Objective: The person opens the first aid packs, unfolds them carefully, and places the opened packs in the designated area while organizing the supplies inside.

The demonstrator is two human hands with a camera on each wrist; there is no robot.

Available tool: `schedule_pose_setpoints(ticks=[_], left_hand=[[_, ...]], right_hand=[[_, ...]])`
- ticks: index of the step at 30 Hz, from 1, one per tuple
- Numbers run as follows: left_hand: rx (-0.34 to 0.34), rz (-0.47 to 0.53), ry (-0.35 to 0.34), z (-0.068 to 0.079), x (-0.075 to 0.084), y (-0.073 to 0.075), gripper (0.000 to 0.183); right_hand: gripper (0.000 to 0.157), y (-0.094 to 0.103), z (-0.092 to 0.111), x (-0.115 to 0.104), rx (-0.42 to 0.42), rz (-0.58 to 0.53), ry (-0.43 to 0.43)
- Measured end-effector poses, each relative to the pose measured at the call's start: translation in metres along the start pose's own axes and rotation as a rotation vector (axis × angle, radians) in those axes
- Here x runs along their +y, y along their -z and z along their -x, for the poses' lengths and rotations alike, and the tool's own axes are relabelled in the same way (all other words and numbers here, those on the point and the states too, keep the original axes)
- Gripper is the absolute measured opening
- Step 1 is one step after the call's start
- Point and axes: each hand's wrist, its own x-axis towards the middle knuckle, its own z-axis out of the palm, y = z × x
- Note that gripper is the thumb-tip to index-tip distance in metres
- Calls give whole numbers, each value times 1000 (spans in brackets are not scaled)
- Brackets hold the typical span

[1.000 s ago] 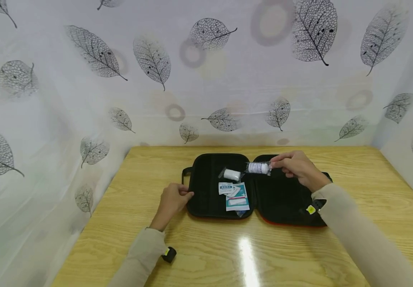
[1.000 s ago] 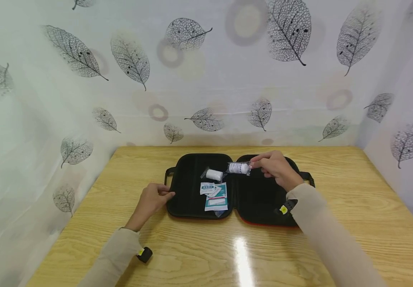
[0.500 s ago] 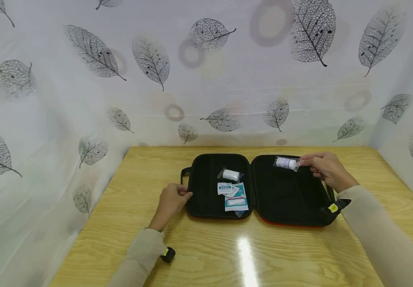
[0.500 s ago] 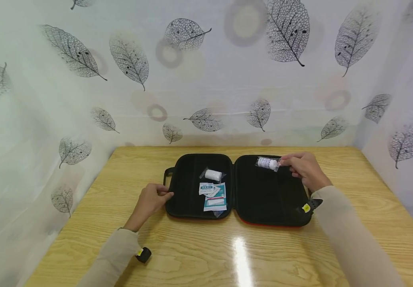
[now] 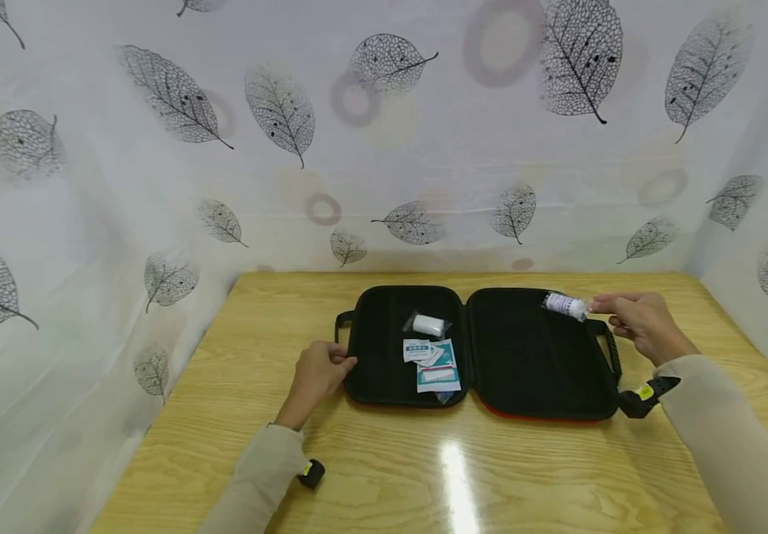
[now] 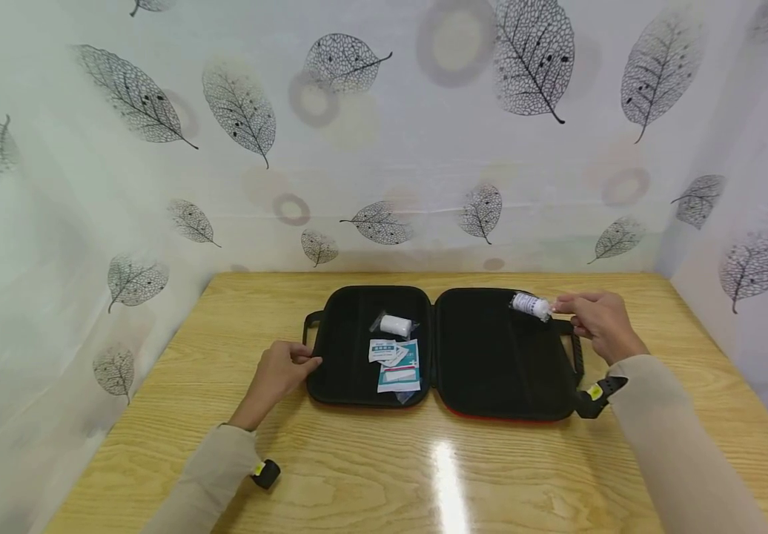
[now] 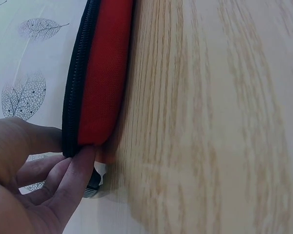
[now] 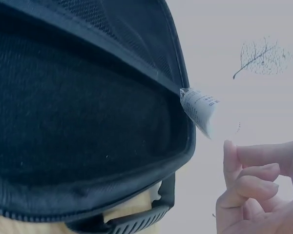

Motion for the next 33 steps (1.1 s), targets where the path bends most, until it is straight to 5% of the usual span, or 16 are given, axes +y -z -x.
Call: schedule_pose_setpoints(ticks=[5,10,14,18,24,29,33], left_hand=[[-1,1,-1,0,-1,0,20],[-5,5,3,0,-1,0,20],[-7,0,4,0,-1,-1,20],[-4,0,9,0,-1,-1,21],[8,-3,7,0,-1,0,20],[7,9,7,0,-2,0,21],[5,10,-9,0,-3,-1,21]], right_hand=[[47,0,0,6,15,24,3],[16,-7,1,11,51,146,33],[40,-10,3,12,101,216,53],[37,-7,5,13,124,209,55],[27,-6,5,15,87,196,52],[49,-12,5,14,21,266,44],[50,-16,5,11,-44,322,68]])
